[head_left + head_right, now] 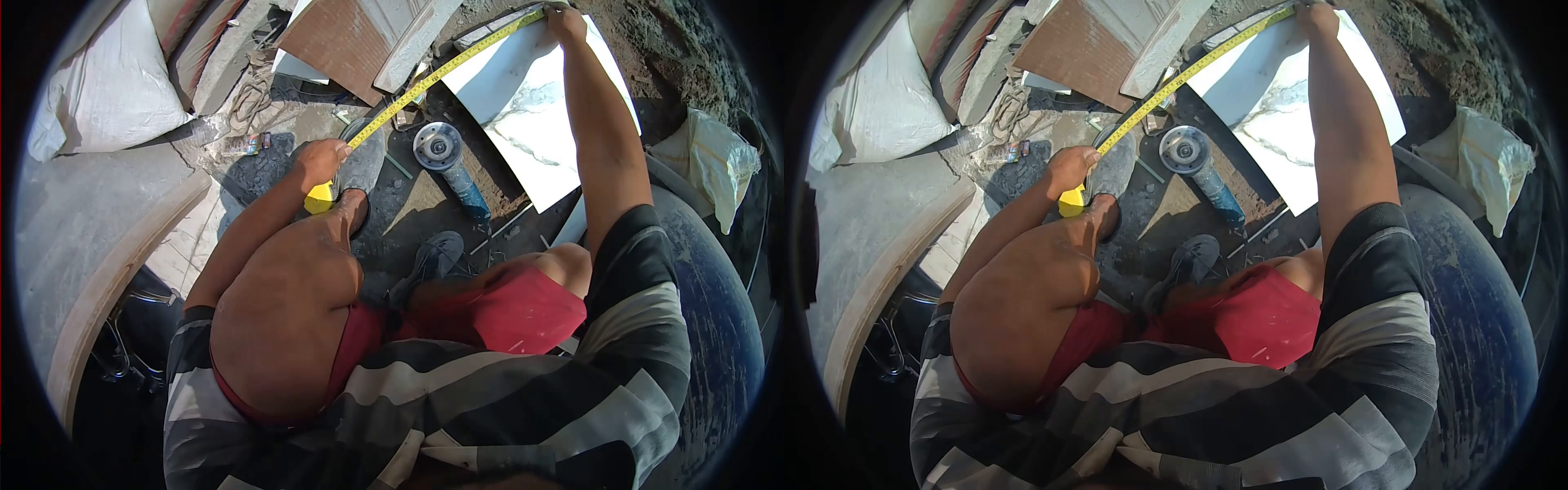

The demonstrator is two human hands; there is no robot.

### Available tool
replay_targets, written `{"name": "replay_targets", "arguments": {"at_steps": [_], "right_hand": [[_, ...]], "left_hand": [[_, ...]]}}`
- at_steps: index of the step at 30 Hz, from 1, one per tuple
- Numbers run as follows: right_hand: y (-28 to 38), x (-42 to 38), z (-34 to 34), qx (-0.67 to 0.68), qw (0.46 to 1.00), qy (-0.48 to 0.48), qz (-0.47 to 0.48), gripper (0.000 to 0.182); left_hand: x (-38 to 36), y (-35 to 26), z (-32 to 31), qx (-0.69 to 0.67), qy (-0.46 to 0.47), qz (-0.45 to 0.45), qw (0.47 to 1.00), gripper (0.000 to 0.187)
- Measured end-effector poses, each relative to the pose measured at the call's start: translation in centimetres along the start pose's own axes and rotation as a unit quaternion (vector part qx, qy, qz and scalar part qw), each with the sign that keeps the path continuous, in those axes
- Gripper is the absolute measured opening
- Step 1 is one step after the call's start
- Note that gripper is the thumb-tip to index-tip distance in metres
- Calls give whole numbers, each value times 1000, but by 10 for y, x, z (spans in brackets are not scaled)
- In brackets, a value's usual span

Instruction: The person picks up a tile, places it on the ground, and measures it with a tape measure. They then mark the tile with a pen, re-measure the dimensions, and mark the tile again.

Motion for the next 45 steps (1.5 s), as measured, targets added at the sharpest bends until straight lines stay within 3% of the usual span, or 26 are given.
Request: {"name": "replay_targets", "arguments": {"at_steps": [3, 7, 10, 26, 34, 45], "right_hand": [[-5, 1, -2, 33, 998, -57, 22, 30], [-9, -13, -2, 57, 997, -28, -36, 28], [-5, -8, 1, 48, 997, -66, 3, 28], [-2, -26, 12, 73, 989, -131, 0, 30], [-15, -19, 0, 141, 983, -116, -34, 30], [-12, -13, 2, 147, 983, -109, -6, 30]], "left_hand": [[3, 1, -2, 14, -2, -21, 1000, 33], [-5, -9, -20, 27, 35, -41, 998, 32], [-4, -13, -25, 34, -33, -48, 998, 30], [-9, -15, -21, 15, -67, -29, 997, 26], [-12, -12, -23, -6, -116, -65, 991, 26], [-10, -15, -21, -28, -79, -40, 996, 25]]}}
Point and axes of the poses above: each hand's wrist, its own x-axis towards the middle knuckle, its own z-axis out of the back of the hand, y = z × x, the point moved 5 cm from there along x, towards the middle knuckle, and after that the axes turned 8 degrees about -y, right-handed, at the moved point
